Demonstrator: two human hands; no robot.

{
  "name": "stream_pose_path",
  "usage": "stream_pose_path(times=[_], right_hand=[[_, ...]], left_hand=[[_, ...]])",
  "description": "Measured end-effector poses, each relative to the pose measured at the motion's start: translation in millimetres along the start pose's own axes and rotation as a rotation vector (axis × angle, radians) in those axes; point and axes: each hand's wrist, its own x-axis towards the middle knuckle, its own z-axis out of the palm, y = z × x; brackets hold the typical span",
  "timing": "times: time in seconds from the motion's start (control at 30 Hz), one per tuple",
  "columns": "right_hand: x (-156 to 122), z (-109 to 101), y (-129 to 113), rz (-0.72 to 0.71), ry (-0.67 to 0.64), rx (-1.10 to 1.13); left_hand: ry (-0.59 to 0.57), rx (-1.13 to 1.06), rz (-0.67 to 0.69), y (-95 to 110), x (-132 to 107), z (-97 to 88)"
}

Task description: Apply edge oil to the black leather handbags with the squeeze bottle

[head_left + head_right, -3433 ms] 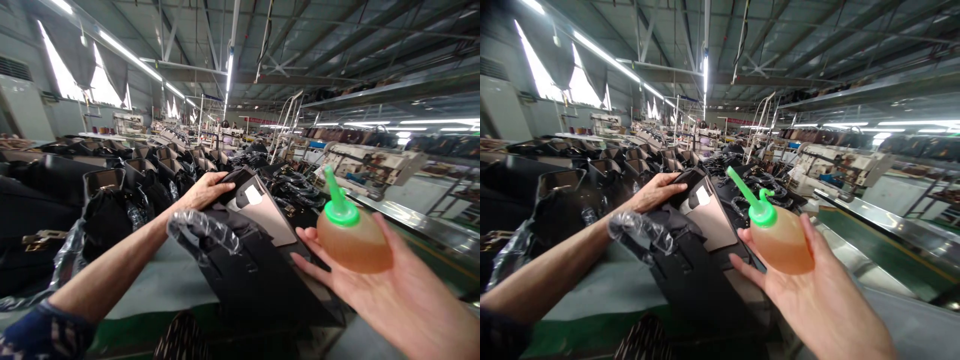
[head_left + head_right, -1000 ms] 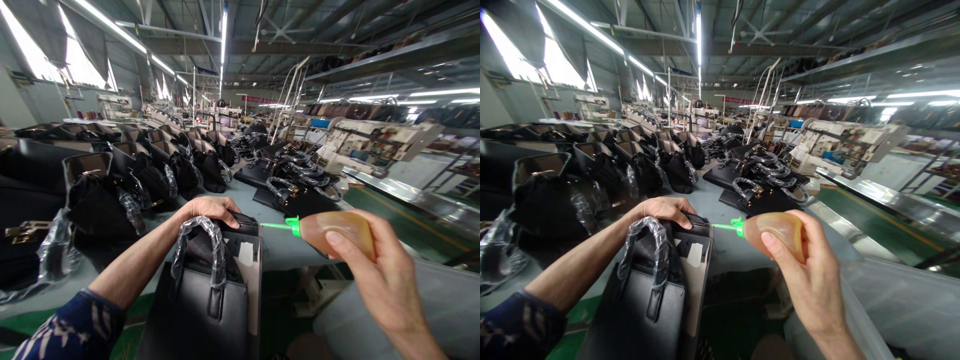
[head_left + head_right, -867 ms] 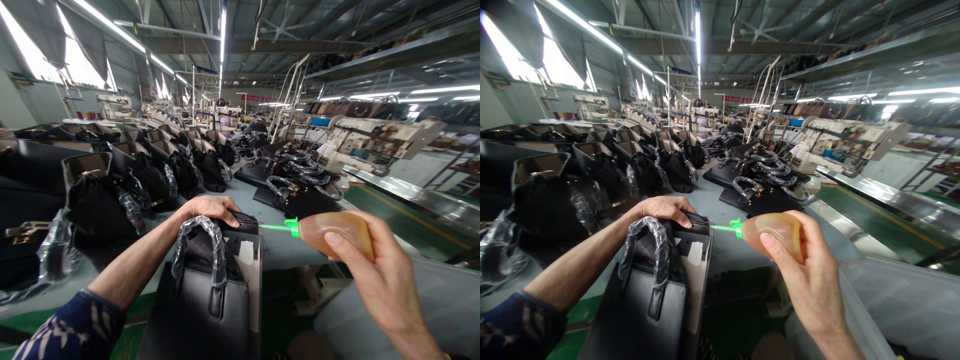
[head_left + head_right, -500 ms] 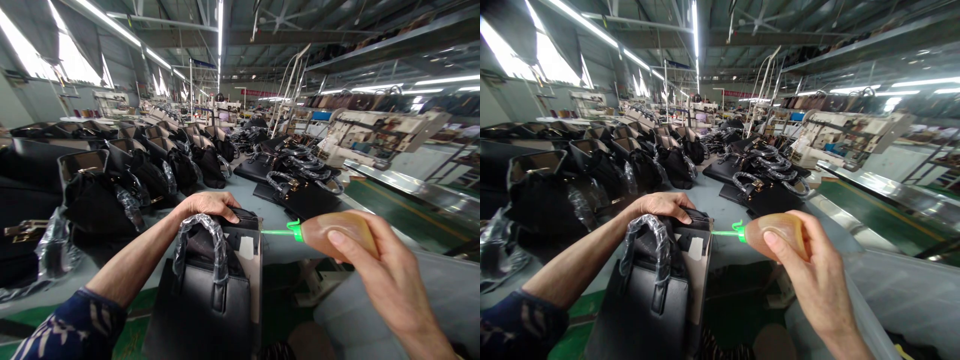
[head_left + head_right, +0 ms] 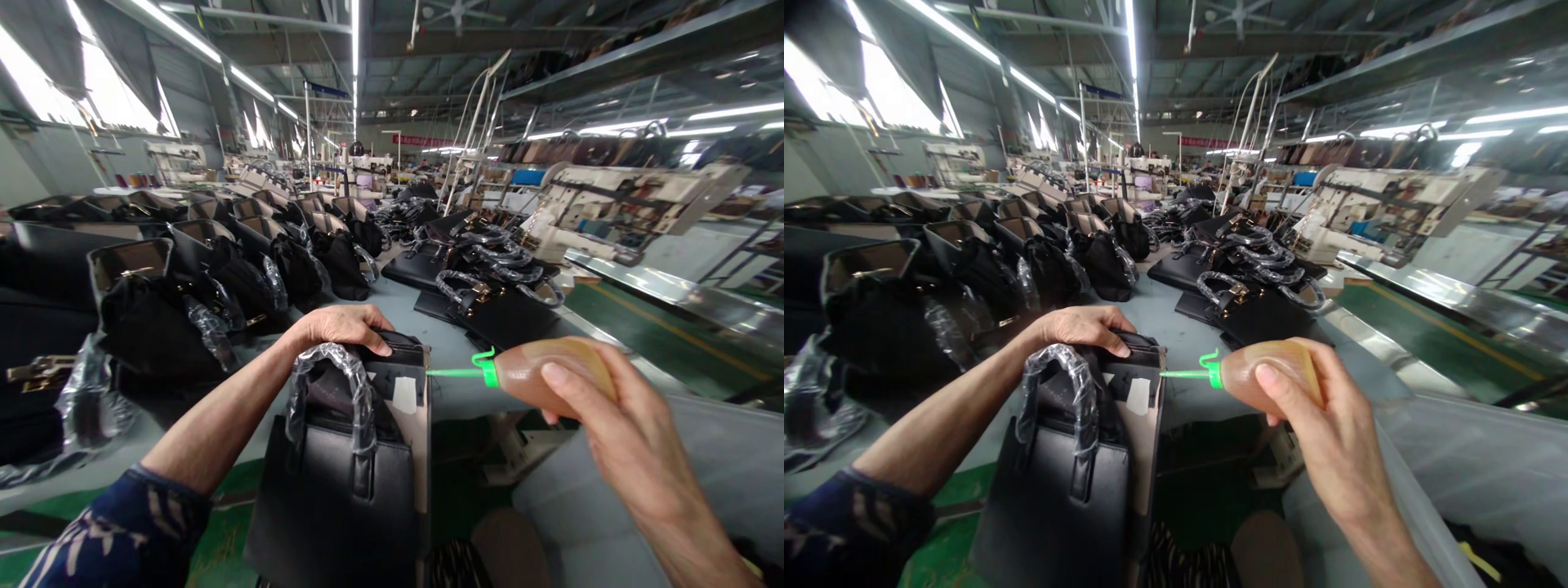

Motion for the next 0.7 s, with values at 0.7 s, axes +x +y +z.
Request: stream_pose_path(times=[0.7], right_hand=[[-8.6,-7.8,7.2,0.008,-0.083,-0.058]], left_hand=[[0.000,0.047,-0.010,-0.9,1.7,-0.8]])
